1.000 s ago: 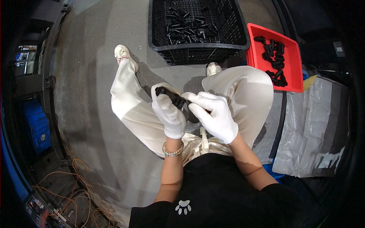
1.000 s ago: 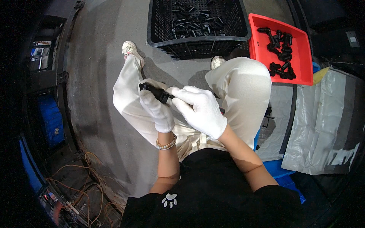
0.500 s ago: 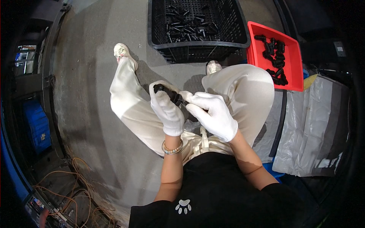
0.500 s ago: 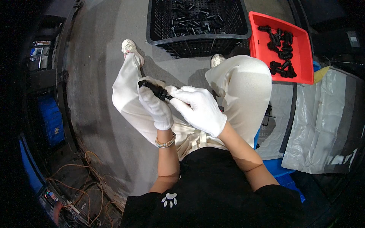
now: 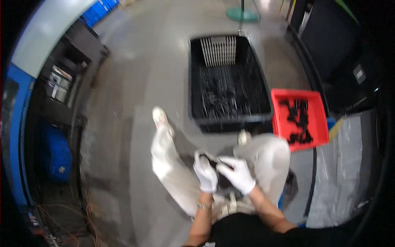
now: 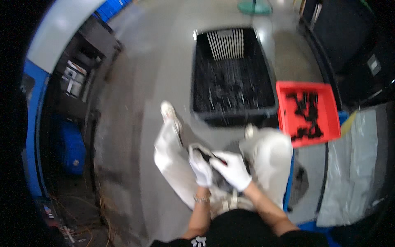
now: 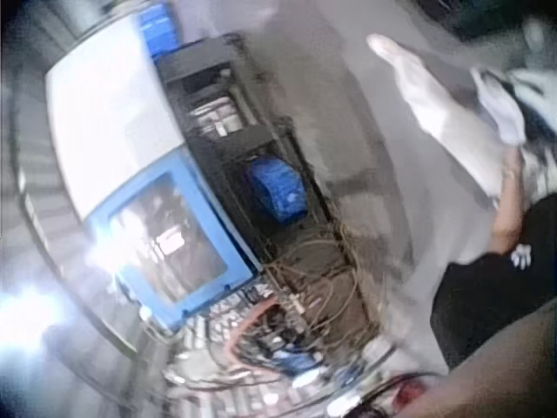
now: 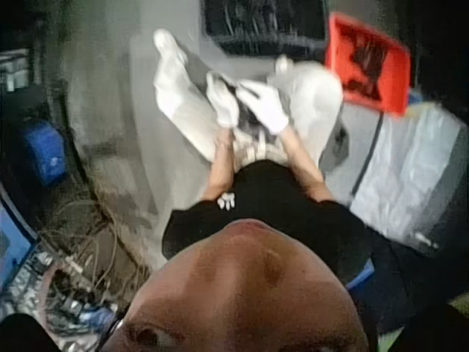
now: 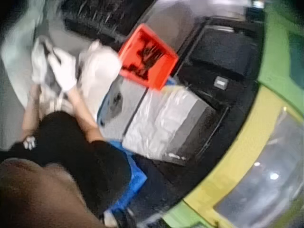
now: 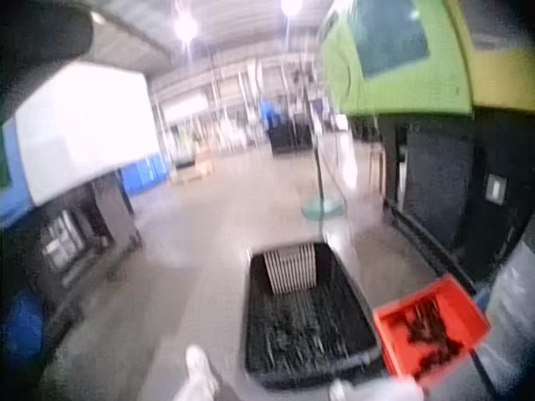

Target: Clean and inspect small black plastic components using a scraper or small tool.

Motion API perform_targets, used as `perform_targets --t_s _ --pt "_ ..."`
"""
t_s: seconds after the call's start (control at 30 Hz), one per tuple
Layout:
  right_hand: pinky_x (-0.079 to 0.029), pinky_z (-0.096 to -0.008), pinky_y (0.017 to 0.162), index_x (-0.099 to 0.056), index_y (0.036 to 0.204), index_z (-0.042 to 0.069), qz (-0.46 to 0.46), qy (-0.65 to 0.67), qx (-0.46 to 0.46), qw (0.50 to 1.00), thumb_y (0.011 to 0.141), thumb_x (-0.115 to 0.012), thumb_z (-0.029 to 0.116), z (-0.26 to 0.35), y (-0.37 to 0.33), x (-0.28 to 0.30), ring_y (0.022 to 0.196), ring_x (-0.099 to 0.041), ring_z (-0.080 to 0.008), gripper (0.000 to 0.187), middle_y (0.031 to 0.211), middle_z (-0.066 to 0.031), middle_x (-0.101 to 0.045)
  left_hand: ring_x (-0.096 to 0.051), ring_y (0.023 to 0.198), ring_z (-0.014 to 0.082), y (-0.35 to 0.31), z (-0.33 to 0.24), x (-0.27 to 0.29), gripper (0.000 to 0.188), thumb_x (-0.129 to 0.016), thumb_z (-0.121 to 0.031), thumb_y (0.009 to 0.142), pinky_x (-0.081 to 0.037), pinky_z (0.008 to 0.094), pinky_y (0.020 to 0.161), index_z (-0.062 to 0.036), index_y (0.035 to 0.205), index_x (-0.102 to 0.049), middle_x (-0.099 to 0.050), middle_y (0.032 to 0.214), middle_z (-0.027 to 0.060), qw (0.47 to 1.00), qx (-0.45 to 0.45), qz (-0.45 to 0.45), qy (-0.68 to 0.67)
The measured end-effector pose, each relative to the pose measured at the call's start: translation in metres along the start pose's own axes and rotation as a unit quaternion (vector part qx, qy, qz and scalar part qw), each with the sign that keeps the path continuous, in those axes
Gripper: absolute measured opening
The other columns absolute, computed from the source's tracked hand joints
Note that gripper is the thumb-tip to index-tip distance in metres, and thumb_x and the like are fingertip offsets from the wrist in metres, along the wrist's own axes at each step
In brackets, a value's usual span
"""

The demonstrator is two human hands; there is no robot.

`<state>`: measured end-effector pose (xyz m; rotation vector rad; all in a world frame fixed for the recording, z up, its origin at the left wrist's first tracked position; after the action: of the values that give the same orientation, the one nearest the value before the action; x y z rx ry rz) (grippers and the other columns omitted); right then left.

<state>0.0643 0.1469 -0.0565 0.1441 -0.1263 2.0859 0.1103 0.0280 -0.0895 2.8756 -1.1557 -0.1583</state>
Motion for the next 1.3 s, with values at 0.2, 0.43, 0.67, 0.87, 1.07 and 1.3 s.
perform_targets --t_s 0.2,0.43,0.67,0.87,1.07,1.3 --pt "-0.032 -0.0193 0.051 -0.054 0.076 0.004 -0.035 0.109 -0.03 0.993 0.081 -0.062 0.01 -0.02 0.007 -0.015 0.058 -0.039 -0.0021 0.011 0.063 0.0055 -0.046 -0.05 0.059 0.0187 -0.004 -0.013 -0.002 0.031 -0.035 -0.027 0.093 -0.041 0.0325 0.057 -0.001 0.084 -0.049 -0.051 0.064 0.0097 0.994 -0.046 -0.027 0.099" --pt "-0.037 -0.0218 0.055 -0.053 0.076 0.002 -0.064 0.165 -0.067 0.982 0.083 -0.058 0.011 -0.021 0.016 -0.016 0.061 -0.042 -0.0042 0.013 0.063 0.0025 -0.049 -0.049 0.057 0.0202 0.008 -0.024 -0.009 0.029 -0.035 -0.025 0.092 -0.04 0.0337 0.056 -0.0015 0.082 -0.048 -0.051 0.064 0.0107 0.995 -0.05 -0.024 0.081" --pt "-0.029 -0.0194 0.04 -0.05 0.073 0.007 -0.071 0.215 -0.094 0.969 0.085 -0.058 0.011 -0.026 0.011 -0.008 0.045 -0.04 -0.002 0.015 0.055 0.0043 -0.047 -0.048 0.057 0.0174 0.001 -0.014 -0.016 0.026 -0.036 -0.022 0.093 -0.04 0.0323 0.055 -0.002 0.081 -0.048 -0.05 0.063 0.0084 0.995 -0.034 0.005 0.094" --pt "-0.046 -0.0294 0.062 -0.062 0.094 0.003 -0.202 -0.097 0.14 0.964 0.08 -0.057 0.01 0.065 -0.012 0.077 0.061 -0.058 -0.0191 0.017 0.068 -0.0085 -0.061 -0.049 0.059 0.0166 0.022 0.015 -0.013 0.029 -0.039 -0.029 0.095 -0.043 0.0286 0.056 -0.003 0.089 -0.05 -0.053 0.072 0.0072 0.963 -0.165 0.044 0.207" --pt "-0.038 -0.0224 0.044 -0.06 0.109 0.006 -0.31 0.015 -0.13 0.941 0.087 -0.047 0.014 0.004 -0.008 0.248 0.05 -0.044 -0.0052 0.027 0.064 -0.0002 -0.051 -0.057 0.083 0.0198 0.082 0.075 -0.046 0.034 -0.046 -0.035 0.093 -0.053 0.0367 0.072 -0.0052 0.108 -0.05 -0.059 0.101 0.0123 0.88 0.319 0.161 -0.312" --pt "-0.047 -0.0437 0.084 -0.061 0.112 0.014 -0.079 -0.571 -0.233 0.783 0.082 -0.051 0.016 -0.16 0.017 0.313 0.099 -0.058 -0.0351 0.031 0.112 -0.0186 -0.057 -0.045 0.114 0.0316 0.066 0.051 -0.071 0.066 -0.048 -0.034 0.092 -0.045 0.0432 0.092 -0.006 0.142 -0.015 -0.031 0.14 0.0202 0.884 0.3 0.139 -0.331"
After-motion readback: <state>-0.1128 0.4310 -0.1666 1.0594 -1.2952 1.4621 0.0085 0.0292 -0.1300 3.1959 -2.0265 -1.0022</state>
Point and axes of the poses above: each hand's wrist, its own y-axis towards the middle knuckle, its own x-axis out of the back of the hand, z = x × y, the point moved 6 cm from there along y, towards the middle knuckle
